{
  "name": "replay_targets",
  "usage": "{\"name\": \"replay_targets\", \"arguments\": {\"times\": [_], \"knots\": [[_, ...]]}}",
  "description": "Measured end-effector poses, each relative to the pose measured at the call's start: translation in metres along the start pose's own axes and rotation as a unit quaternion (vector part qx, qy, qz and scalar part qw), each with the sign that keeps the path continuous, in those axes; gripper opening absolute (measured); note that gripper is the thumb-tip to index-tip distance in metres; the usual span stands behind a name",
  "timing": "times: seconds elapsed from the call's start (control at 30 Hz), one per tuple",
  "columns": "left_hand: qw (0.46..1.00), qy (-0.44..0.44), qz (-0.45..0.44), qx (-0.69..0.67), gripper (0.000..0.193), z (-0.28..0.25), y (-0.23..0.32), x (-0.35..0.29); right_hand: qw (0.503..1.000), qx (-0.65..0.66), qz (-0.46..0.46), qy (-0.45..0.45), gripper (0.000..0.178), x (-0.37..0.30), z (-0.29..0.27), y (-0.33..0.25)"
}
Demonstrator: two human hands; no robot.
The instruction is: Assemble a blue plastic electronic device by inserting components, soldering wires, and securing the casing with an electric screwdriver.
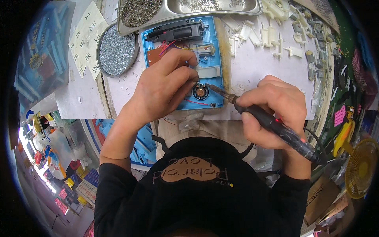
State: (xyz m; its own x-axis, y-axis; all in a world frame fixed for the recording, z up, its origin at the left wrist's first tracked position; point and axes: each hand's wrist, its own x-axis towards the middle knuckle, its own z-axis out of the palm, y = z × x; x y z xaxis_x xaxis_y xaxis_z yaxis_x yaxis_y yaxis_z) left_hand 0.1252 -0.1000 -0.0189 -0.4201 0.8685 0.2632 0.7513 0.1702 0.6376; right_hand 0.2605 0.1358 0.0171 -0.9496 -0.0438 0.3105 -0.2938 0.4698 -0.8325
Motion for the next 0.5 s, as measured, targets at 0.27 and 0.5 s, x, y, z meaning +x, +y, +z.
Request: {"name": "replay_targets", "arguments": {"times": [0.27, 0.5], "knots": [[1.000, -0.001, 0.002, 0.007, 0.023, -0.0014, 0.0003, 0.0007, 1.000, 0.015, -0.001, -0.010, 0.023, 0.0010, 0.0080, 0.0061], [1.000, 0.003, 0.006, 0.003, 0.022, -0.0012, -0.0001, 0.0008, 0.999, 0.011, 0.008, -0.034, 0.024, 0.0043, 0.0077, 0.0074]]}}
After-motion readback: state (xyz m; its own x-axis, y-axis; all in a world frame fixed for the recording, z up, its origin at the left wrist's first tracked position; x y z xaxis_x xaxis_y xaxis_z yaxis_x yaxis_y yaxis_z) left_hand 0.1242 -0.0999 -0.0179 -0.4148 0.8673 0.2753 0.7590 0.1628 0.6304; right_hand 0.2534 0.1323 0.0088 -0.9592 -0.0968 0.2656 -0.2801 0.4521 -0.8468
